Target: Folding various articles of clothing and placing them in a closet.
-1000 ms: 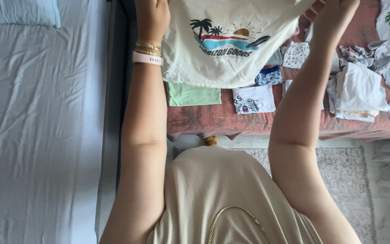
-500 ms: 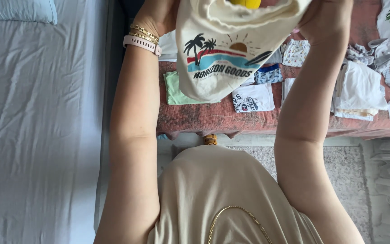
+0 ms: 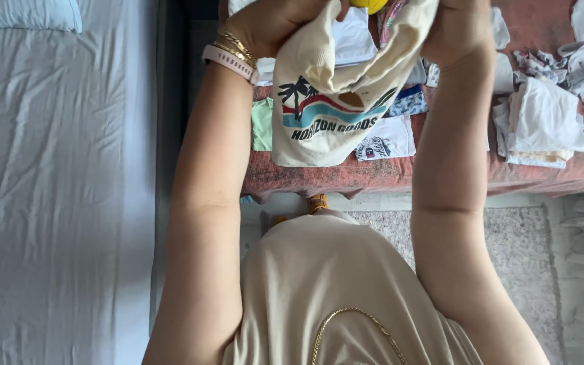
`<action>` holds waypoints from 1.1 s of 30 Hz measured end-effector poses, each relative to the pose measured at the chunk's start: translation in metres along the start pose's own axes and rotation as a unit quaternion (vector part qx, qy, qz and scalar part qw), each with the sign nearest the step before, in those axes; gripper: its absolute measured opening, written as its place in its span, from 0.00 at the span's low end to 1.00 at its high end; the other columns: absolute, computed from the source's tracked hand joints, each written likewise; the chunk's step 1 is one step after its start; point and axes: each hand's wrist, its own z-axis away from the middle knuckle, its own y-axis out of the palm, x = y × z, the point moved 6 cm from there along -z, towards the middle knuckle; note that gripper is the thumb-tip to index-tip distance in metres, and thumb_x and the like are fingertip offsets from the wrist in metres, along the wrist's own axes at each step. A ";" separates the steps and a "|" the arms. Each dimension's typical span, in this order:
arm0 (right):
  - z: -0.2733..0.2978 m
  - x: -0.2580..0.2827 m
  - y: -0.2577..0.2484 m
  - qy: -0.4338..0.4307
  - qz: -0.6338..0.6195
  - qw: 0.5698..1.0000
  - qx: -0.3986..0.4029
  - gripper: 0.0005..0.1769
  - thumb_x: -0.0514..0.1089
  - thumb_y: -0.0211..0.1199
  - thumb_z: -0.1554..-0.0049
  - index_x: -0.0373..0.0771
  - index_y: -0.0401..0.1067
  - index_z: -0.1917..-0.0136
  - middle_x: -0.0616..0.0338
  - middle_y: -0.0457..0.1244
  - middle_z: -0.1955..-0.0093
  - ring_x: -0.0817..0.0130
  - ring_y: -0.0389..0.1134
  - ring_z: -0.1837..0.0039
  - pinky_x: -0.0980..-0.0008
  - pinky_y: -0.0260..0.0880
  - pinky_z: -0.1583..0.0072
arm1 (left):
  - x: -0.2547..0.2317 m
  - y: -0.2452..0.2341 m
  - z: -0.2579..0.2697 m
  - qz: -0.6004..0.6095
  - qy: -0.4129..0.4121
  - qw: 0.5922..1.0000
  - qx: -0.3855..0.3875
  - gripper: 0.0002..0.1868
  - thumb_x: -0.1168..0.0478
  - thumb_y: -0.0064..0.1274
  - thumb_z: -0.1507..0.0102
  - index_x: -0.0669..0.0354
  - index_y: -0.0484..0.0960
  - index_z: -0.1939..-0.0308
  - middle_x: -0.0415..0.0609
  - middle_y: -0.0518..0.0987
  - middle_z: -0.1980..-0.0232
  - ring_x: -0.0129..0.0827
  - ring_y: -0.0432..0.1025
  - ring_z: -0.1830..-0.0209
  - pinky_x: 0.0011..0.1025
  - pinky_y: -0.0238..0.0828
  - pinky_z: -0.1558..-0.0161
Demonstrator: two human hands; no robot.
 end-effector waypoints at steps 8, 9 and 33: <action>-0.048 -0.047 -0.007 0.066 -0.070 0.994 0.046 0.16 0.44 0.57 0.33 0.32 0.74 0.38 0.53 0.69 0.40 0.63 0.72 0.39 0.61 0.73 0.32 | 0.083 -0.020 -0.033 0.088 -0.149 0.984 -0.033 0.20 0.45 0.48 0.27 0.56 0.84 0.50 0.39 0.82 0.60 0.19 0.75 0.65 0.22 0.77 0.61; -0.056 -0.052 -0.010 0.101 -0.086 0.991 0.032 0.16 0.44 0.56 0.36 0.33 0.74 0.40 0.53 0.70 0.40 0.62 0.72 0.39 0.59 0.74 0.31 | 0.097 -0.028 -0.037 0.102 -0.171 0.979 -0.050 0.20 0.46 0.49 0.28 0.57 0.85 0.48 0.40 0.84 0.58 0.19 0.77 0.64 0.22 0.78 0.60; 0.116 -0.314 -0.007 0.449 0.351 0.766 0.297 0.19 0.55 0.49 0.35 0.53 0.70 0.34 0.67 0.64 0.34 0.71 0.62 0.35 0.65 0.69 0.38 | 0.347 0.148 0.164 -0.181 -0.510 0.793 0.280 0.22 0.46 0.41 0.29 0.58 0.84 0.53 0.50 0.80 0.60 0.34 0.70 0.64 0.40 0.73 0.54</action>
